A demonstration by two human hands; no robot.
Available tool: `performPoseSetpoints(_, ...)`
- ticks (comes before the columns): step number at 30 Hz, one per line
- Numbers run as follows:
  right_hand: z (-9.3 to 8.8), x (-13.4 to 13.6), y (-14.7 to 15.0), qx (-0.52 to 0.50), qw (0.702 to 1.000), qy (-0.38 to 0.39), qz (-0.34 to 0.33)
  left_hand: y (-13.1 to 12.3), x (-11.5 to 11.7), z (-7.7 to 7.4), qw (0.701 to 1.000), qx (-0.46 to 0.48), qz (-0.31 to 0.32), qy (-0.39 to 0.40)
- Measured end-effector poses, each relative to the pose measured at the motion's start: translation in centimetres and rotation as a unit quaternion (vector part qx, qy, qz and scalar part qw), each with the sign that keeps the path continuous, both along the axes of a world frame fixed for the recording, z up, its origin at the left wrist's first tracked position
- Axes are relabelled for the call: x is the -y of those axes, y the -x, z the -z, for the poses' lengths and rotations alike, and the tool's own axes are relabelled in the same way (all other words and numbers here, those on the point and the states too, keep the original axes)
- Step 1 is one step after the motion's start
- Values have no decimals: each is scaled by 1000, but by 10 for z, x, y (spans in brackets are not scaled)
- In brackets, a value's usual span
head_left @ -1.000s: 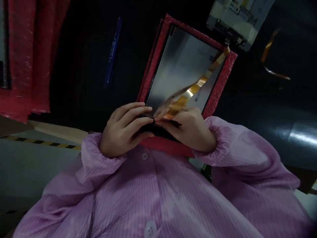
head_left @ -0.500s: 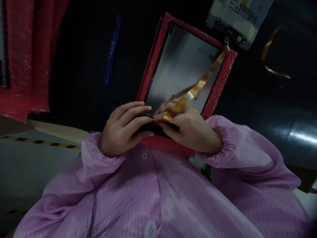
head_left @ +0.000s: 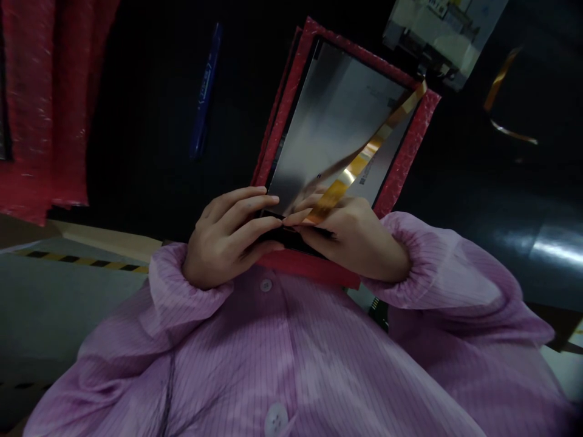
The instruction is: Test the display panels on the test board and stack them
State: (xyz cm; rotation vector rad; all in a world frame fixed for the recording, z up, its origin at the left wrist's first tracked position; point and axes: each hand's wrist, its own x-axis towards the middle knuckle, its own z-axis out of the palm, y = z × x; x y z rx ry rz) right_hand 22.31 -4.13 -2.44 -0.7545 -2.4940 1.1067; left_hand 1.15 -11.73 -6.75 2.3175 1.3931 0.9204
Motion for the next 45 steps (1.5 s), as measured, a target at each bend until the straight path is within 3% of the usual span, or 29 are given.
performPoseSetpoints(11, -1, -1, 0, 33, 999, -7, -8, -1, 9, 11, 991, -64, 17, -117)
performPoseSetpoints(26, -1, -2, -2, 50, 999, -7, -16, 0, 9, 13, 981, -95, 29, -168)
performPoseSetpoints(32, -4, -4, -1, 74, 997, 7, 3, 0, 7, 10, 982, -99, 40, -153)
performPoseSetpoints(39, -29, -15, -24, 125, 992, 23, 10, -2, 5, 5, 989, -90, 30, -114)
performPoseSetpoints(41, -35, -9, -35, 155, 988, -4, 22, -3, 4, 3, 995, -51, 9, -82)
performPoseSetpoints(45, -38, 25, -44, 136, 980, -78, 123, -4, 3, 0, 998, 8, -31, -47)
